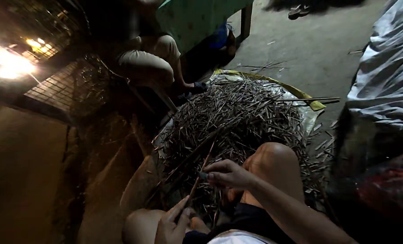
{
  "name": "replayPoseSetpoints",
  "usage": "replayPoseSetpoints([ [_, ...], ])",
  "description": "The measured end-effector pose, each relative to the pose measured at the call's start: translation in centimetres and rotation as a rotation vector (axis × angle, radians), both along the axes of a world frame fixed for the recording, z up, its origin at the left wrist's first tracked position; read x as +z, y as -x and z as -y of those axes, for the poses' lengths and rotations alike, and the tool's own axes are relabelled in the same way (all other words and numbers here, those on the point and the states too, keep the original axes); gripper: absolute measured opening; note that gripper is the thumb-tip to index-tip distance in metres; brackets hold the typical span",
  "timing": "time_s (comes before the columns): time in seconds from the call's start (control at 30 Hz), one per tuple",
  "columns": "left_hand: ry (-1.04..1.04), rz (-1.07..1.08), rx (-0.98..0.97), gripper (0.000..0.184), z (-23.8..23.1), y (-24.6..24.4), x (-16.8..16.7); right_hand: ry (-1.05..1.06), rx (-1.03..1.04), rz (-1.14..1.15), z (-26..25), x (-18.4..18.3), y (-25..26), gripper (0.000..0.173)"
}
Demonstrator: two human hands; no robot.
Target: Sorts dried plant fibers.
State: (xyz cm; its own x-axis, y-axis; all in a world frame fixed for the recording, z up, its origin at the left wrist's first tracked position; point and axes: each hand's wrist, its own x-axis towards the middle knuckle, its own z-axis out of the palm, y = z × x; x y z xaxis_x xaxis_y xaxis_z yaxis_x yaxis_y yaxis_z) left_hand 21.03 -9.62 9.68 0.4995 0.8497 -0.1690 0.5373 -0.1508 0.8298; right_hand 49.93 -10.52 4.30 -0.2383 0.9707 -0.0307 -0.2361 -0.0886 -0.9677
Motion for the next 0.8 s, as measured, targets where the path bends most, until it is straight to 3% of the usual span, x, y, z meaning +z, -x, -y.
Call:
replayPoseSetpoints([
  [0.27, -0.061, -0.043, -0.007, 0.033, 0.0, 0.5, -0.3, -0.020, -0.149, 0.027, -0.5, -0.5, -0.8, 0.032],
  [0.43, -0.041, -0.044, -0.026, 0.033, -0.1, 0.9, -0.3, 0.066, -0.346, -0.135, -1.2, -0.6, -2.6, 0.033],
  [0.63, -0.063, -0.005, -0.032, 0.033, -0.3, 1.0, -0.8, 0.214, -0.819, -0.338, -2.0, -0.1, -4.0, 0.032],
  [0.7, -0.056, -0.006, -0.022, 0.033, -0.4, 1.0, -0.9, 0.159, -0.800, -0.355, -1.7, 0.2, -4.5, 0.035],
  [0.8, -0.011, -0.052, -0.015, 0.032, -0.8, 0.5, -0.9, 0.107, -0.542, -0.205, -0.7, 0.6, -3.3, 0.040],
])
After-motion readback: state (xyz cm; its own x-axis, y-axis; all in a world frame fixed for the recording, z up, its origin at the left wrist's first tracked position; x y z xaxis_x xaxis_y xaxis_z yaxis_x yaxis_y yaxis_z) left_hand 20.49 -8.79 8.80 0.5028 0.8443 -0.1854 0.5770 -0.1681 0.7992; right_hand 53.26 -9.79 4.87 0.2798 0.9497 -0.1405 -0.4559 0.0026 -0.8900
